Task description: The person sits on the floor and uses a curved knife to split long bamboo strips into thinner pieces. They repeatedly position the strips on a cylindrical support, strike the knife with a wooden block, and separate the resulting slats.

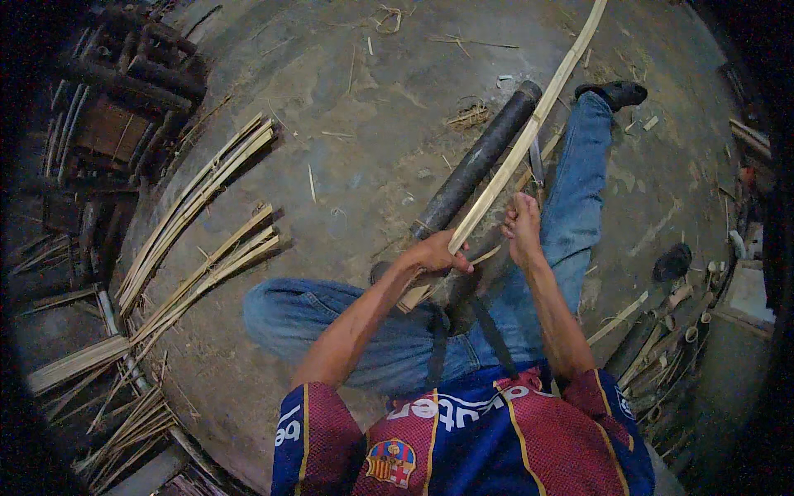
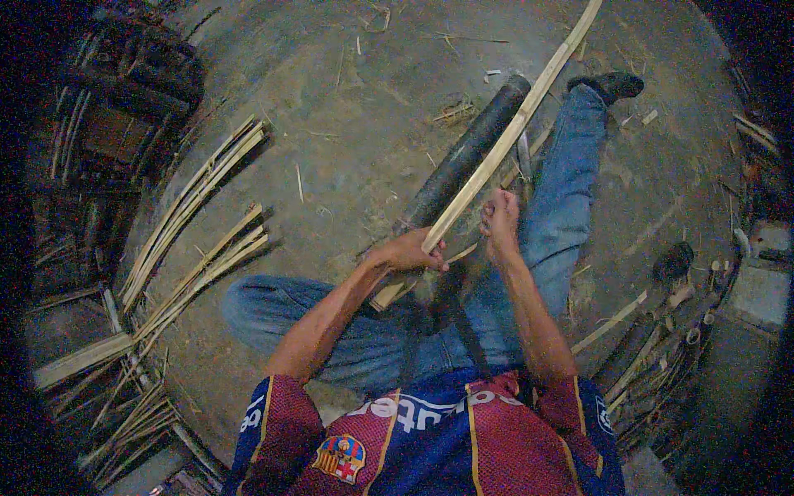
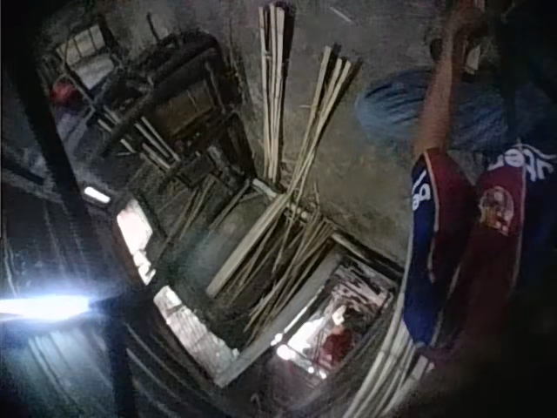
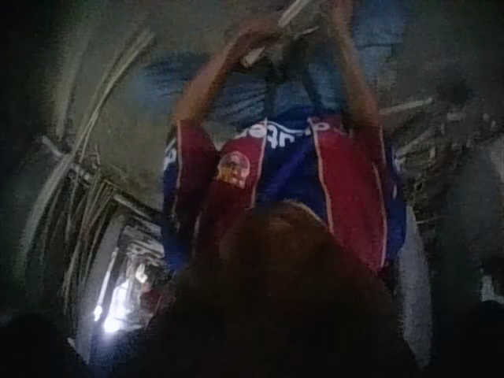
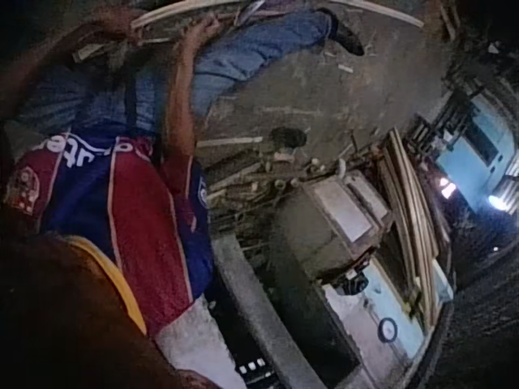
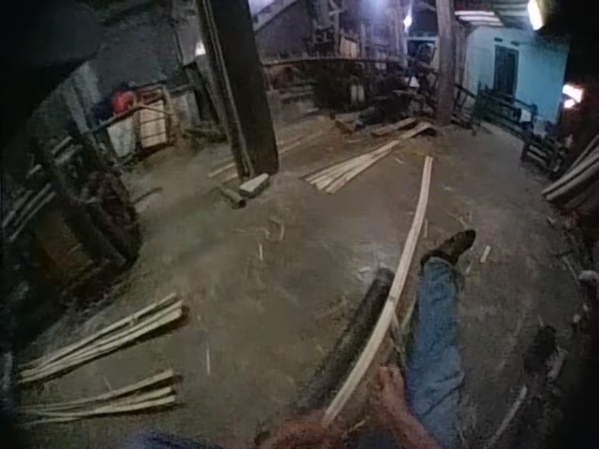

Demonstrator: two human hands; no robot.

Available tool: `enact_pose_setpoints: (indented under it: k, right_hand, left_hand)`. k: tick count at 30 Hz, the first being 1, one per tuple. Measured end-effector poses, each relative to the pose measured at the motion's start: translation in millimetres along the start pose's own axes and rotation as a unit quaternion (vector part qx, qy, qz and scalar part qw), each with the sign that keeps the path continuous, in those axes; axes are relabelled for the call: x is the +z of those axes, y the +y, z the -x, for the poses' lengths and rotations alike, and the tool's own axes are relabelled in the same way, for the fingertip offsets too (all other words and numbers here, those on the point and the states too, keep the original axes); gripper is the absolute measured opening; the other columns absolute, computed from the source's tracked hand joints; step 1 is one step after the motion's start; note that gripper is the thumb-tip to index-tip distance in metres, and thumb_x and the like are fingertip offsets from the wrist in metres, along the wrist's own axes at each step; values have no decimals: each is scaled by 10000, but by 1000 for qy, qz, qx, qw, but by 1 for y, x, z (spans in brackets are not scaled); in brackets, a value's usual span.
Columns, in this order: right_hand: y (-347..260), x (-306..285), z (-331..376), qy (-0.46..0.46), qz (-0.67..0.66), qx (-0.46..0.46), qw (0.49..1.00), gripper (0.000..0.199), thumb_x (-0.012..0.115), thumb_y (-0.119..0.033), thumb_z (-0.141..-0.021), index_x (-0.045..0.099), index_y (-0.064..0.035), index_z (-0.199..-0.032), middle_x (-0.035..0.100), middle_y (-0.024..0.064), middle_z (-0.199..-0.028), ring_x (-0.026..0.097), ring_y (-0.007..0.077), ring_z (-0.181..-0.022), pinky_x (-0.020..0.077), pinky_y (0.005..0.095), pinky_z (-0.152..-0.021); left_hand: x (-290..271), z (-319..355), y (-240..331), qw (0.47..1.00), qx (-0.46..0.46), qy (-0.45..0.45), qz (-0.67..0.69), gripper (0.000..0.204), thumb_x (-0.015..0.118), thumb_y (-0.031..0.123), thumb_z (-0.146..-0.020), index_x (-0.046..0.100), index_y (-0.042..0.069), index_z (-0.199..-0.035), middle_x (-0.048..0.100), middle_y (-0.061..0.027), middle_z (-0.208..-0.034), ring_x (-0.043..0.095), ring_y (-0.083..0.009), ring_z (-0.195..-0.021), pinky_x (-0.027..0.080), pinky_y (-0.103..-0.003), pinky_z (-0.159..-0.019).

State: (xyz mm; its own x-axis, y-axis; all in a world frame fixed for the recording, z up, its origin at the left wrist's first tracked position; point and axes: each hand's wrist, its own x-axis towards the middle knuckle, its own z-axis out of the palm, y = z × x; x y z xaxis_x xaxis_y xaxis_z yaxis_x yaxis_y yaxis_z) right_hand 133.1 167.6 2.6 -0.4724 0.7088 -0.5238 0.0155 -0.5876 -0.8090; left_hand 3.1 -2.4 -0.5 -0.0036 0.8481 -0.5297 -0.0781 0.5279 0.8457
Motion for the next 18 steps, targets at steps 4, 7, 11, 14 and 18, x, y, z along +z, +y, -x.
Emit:
enact_pose_setpoints:
  k: [4, 7, 11, 14, 18]
  right_hand:
    - [20, -9, -12, -24, -35, -39, 998, 152, 463, -228, -999, 497, -142, -1120, 471, -24, -789, 399, 55, -625, 354, 211, -512]
    - [42, -16, -9, -10, -25, -30, 999, 172, 496, -164, -966, 481, -121, -1131, 514, 12, -826, 441, 87, -614, 402, 220, -517]
    - [61, -21, 3, 60, -95, 113, 987, 245, 532, -99, -937, 461, -135, -1168, 604, 79, -964, 604, 176, -761, 491, 307, -596]
    - [68, -19, 9, -27, -50, 138, 989, 215, 559, -200, -936, 465, -131, -1116, 613, 98, -1013, 628, 225, -868, 527, 376, -738]
    - [57, 3, 42, -51, -48, 204, 977, 409, 459, -470, -956, 502, -98, -1121, 592, 121, -1014, 572, 223, -939, 457, 398, -837]
  left_hand:
    - [1, -3, -5, 996, 20, 78, -49, 444, 847, 252, -695, 561, 49, -968, 609, -21, -803, 571, -131, -758, 486, -295, -680]
    - [6, -4, -7, 993, 27, 116, -9, 423, 846, 243, -689, 577, 45, -950, 611, -21, -785, 572, -134, -734, 485, -305, -662]
    - [6, -4, 0, 990, 33, 137, -31, 378, 832, 247, -699, 600, 48, -920, 611, -14, -777, 567, -129, -712, 475, -305, -643]
    - [4, -2, 4, 992, 7, 125, -26, 339, 812, 261, -724, 629, 45, -910, 629, -15, -792, 567, -131, -702, 475, -311, -651]
    - [3, -4, -7, 988, 4, 156, 6, 310, 791, 253, -745, 648, 41, -922, 653, -34, -795, 585, -132, -705, 479, -311, -632]
